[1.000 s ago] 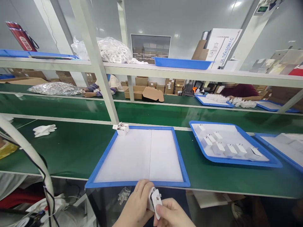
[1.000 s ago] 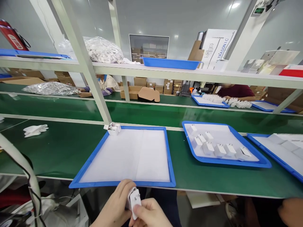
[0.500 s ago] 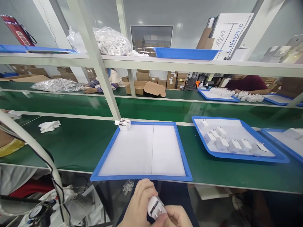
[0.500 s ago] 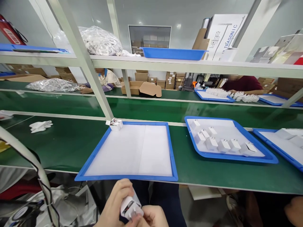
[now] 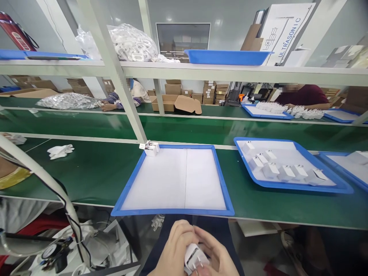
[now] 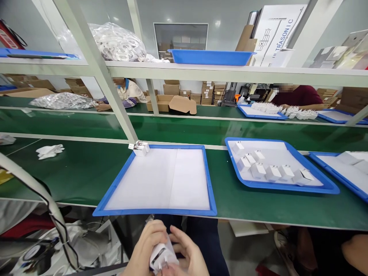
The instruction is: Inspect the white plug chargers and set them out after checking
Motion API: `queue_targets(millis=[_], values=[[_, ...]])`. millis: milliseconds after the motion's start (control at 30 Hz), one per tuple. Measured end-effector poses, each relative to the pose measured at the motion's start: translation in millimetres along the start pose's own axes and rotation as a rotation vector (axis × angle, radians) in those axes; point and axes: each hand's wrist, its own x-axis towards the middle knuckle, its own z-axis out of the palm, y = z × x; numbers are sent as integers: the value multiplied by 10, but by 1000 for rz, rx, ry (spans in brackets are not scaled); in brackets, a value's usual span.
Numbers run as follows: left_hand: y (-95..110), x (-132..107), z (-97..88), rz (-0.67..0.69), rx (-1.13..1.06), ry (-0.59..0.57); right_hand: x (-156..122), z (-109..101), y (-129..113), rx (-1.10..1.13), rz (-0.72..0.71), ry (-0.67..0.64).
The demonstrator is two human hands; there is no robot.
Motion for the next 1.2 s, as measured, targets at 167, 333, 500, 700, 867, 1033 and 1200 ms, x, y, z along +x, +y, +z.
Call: queue_targets(millis=[167,333,500,700,867,1033,1200], values=[[55,40,28,-39,-74,-15,72,23,-37,108,34,-158],[33,50,54,-69,-84,-27,21,39,51,105,42,39],[-47,105,59,-62,-55,-129,95,-11,-27,52,19,-41],[-247,221,275,-372,-32,-104,256,-56,-114,-407,-306,254],[-474,312,552,-315,-21,-156,337,-256,-360,-916,-527,447],[-776,392,335,-396,122,-158,471,-1001,-1300,-1208,-293,878],[-1260,85,-148,-614,292,-41,754,-2151,-2595,-1270,54,1318]])
